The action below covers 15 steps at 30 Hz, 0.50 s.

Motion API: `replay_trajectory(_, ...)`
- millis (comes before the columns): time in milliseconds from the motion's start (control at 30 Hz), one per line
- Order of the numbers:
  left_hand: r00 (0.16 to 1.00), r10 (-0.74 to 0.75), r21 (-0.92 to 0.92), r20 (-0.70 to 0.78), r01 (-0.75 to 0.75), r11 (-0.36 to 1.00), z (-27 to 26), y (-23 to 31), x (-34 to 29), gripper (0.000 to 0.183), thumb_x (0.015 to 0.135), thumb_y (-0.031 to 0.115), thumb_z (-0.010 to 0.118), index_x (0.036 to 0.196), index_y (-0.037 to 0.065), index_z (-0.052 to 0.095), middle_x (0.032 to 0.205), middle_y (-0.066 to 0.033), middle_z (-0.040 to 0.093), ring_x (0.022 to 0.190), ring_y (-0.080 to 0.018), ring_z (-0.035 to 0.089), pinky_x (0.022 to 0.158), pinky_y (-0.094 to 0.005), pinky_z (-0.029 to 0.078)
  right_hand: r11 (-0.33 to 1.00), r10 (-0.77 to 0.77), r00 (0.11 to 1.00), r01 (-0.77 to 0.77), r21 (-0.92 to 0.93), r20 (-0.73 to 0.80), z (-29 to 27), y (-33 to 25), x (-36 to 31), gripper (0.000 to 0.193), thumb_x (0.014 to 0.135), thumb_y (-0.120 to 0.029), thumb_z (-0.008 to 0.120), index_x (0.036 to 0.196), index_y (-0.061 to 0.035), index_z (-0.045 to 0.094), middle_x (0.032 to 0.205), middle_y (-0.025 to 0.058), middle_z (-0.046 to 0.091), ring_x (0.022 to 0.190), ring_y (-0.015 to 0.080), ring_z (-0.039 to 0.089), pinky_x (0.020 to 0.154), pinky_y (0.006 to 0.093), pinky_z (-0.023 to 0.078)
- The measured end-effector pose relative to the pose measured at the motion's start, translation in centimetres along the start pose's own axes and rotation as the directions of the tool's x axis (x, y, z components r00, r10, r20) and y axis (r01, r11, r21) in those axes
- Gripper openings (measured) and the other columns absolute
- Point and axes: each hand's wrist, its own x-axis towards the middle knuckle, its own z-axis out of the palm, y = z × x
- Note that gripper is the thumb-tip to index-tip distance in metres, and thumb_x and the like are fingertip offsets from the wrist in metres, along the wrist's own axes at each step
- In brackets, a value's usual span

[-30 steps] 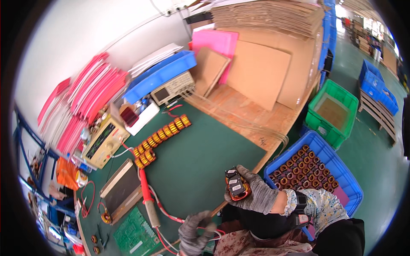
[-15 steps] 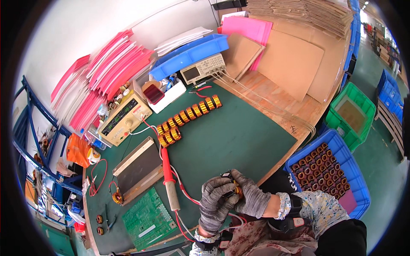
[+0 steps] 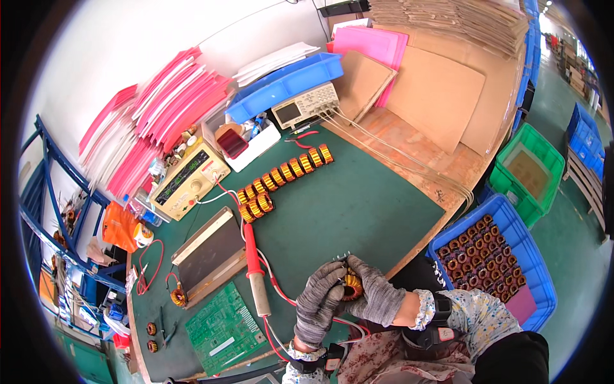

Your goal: Assembling and organizing inductor coils or transformers onto a circuit board and tray.

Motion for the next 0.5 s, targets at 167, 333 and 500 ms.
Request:
replay_trajectory(167,0.999,-0.037,-0.150,-0.013,0.034,0.988,-0.6,-1.1,-0.2,0.029,0.089,0.012,0.055,0.116,0.000,0.057,0.122,-0.0141,0.055,0.113,-0.0230,0.051,0.098,-0.0342,0.039,0.981,-0.055,0.998,0.055,-0.188,0.006,1.0,-0.7,0.2,0.043,0.076,-0.015,0.072,0.107,-0.0053,0.044,0.103,0.0078,0.052,0.093,0.0199,0.055,0.080,0.0292,0.050)
replay_trajectory(333,0.973,-0.224,-0.423,0.048,0.223,0.878,-0.5,-1.3,-0.3,0.038,0.089,0.015,0.057,0.123,-0.001,0.051,0.127,-0.0137,0.050,0.117,-0.0222,0.047,0.100,-0.0340,0.036,0.999,0.043,0.999,-0.043,-0.031,0.018,0.0,0.7,1.0,0.051,0.073,-0.018,0.075,0.110,-0.0004,0.044,0.102,0.0095,0.054,0.092,0.0161,0.056,0.080,0.0285,0.050)
replay_trajectory(500,0.986,-0.167,-0.439,0.025,0.161,0.884,-0.6,-2.6,-0.7,0.042,0.086,0.009,0.060,0.125,0.000,0.049,0.129,-0.0126,0.048,0.120,-0.0224,0.045,0.101,-0.0341,0.035,0.800,0.279,0.959,-0.261,0.541,0.051,1.0,-0.8,0.4,0.037,0.082,-0.013,0.065,0.112,-0.0043,0.045,0.104,0.0092,0.055,0.095,0.0185,0.057,0.083,0.0305,0.051)
